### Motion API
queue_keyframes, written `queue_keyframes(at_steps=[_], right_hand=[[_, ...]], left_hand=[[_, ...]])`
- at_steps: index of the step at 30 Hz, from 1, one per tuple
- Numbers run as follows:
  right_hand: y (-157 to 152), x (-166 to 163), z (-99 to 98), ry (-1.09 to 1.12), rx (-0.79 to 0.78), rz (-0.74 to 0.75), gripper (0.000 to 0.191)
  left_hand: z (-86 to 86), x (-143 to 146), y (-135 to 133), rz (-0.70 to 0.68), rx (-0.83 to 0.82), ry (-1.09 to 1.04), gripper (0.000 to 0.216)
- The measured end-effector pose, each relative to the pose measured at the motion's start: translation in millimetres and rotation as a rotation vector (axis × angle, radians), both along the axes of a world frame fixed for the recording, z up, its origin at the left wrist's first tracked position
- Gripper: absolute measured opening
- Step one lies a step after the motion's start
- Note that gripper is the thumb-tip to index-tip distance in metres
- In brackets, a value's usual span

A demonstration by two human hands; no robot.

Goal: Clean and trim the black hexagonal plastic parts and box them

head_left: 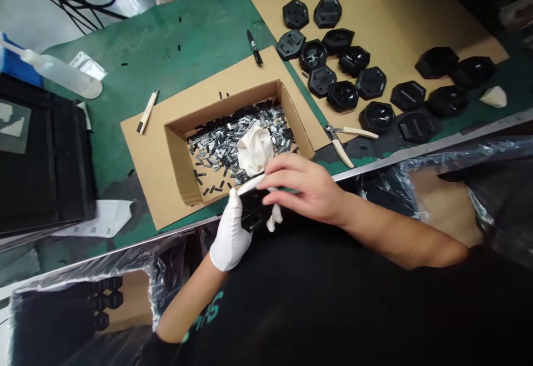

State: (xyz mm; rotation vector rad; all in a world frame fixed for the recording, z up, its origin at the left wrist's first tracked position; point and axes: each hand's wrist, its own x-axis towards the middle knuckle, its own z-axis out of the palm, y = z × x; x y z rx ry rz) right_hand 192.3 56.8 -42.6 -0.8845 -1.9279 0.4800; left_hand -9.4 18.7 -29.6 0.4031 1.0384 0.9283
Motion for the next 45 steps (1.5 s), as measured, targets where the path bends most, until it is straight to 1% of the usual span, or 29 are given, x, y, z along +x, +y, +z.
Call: queue_keyframes(at_steps=[1, 2, 3, 4, 5, 6, 8, 9, 11, 13, 15, 16, 18, 20, 22, 23, 24, 25, 26, 27, 29, 31, 32, 35, 42, 45], right_hand=[[-2.0, 14.8, -2.8, -0.062, -0.030, -0.108, 0.029], [-4.7, 31.4, -6.9, -0.131, -0.056, -0.252, 0.031], [-7.9, 48.7, -12.3, -0.226, -0.080, -0.441, 0.032], [-11.5, 65.3, -18.8, -0.288, -0.113, -0.566, 0.035], [-15.3, 80.0, -25.9, -0.337, -0.147, -0.644, 0.043], [-18.9, 91.8, -32.9, -0.395, -0.199, -0.693, 0.056], [-25.2, 105.5, -44.5, -0.506, -0.314, -0.722, 0.075], [-27.5, 107.7, -48.0, -0.572, -0.381, -0.728, 0.078], [-30.1, 106.6, -49.7, -0.686, -0.491, -0.739, 0.074], [-29.8, 103.8, -45.9, -0.755, -0.551, -0.750, 0.068], [-26.9, 103.8, -39.3, -0.705, -0.570, -0.755, 0.063], [-24.5, 105.0, -35.6, -0.594, -0.588, -0.760, 0.059], [-18.7, 107.8, -27.2, -0.234, -0.646, -0.737, 0.048], [-12.9, 106.5, -17.0, 0.102, -0.708, -0.648, 0.038], [-10.1, 96.5, -4.1, 0.283, -0.781, -0.470, 0.045], [-10.4, 87.6, 3.2, 0.314, -0.820, -0.346, 0.047], [-11.8, 76.4, 10.7, 0.323, -0.847, -0.214, 0.046], [-13.9, 63.0, 18.2, 0.287, -0.844, -0.087, 0.043], [-16.3, 48.4, 25.2, 0.200, -0.802, 0.013, 0.045], [-18.4, 33.0, 31.3, 0.070, -0.718, 0.072, 0.052], [-20.5, 3.8, 39.9, -0.200, -0.485, 0.079, 0.062], [-19.2, -18.7, 43.2, -0.345, -0.298, 0.049, 0.060], [-17.7, -26.5, 43.3, -0.377, -0.246, 0.043, 0.057], [-12.3, -37.8, 41.6, -0.412, -0.193, 0.047, 0.054], [-5.6, -41.5, 43.5, -0.458, -0.150, 0.062, 0.059], [-4.1, -42.0, 43.7, -0.472, -0.162, 0.065, 0.061]], left_hand=[[6.2, 1.6, 3.1, 0.006, 0.016, -0.033, 0.050], [12.6, 2.5, 6.8, 0.020, 0.010, -0.083, 0.049], [18.8, 2.4, 11.0, 0.034, -0.028, -0.144, 0.046], [24.3, 1.5, 15.5, 0.052, -0.088, -0.204, 0.041], [28.6, 0.0, 20.1, 0.081, -0.155, -0.253, 0.035], [31.7, -1.8, 24.6, 0.115, -0.219, -0.290, 0.032], [34.8, -4.3, 32.7, 0.179, -0.295, -0.330, 0.034], [35.3, -4.4, 36.1, 0.210, -0.306, -0.342, 0.037], [35.7, -2.4, 41.3, 0.254, -0.337, -0.357, 0.040], [35.5, 1.2, 44.1, 0.282, -0.358, -0.357, 0.039], [34.5, 4.1, 44.2, 0.291, -0.332, -0.351, 0.037], [33.5, 4.8, 43.5, 0.291, -0.297, -0.346, 0.036], [30.8, 4.7, 41.1, 0.292, -0.198, -0.330, 0.034], [27.8, 3.5, 38.9, 0.297, -0.109, -0.305, 0.035], [25.6, 2.2, 37.9, 0.319, -0.053, -0.271, 0.042], [24.8, 1.8, 37.8, 0.333, -0.039, -0.253, 0.047], [24.0, 1.6, 37.9, 0.346, -0.032, -0.237, 0.052], [23.2, 1.6, 38.1, 0.357, -0.025, -0.227, 0.056], [22.4, 1.8, 38.1, 0.364, -0.017, -0.224, 0.060], [21.4, 2.2, 38.0, 0.366, -0.004, -0.227, 0.062], [19.2, 3.0, 36.6, 0.362, 0.025, -0.250, 0.065], [17.0, 3.1, 34.0, 0.348, 0.050, -0.289, 0.064], [16.1, 2.7, 32.4, 0.337, 0.063, -0.308, 0.063], [14.8, 0.0, 28.4, 0.328, 0.094, -0.325, 0.063], [15.3, -7.3, 27.6, 0.353, 0.112, -0.291, 0.060], [13.7, -8.8, 27.9, 0.333, 0.121, -0.310, 0.059]])
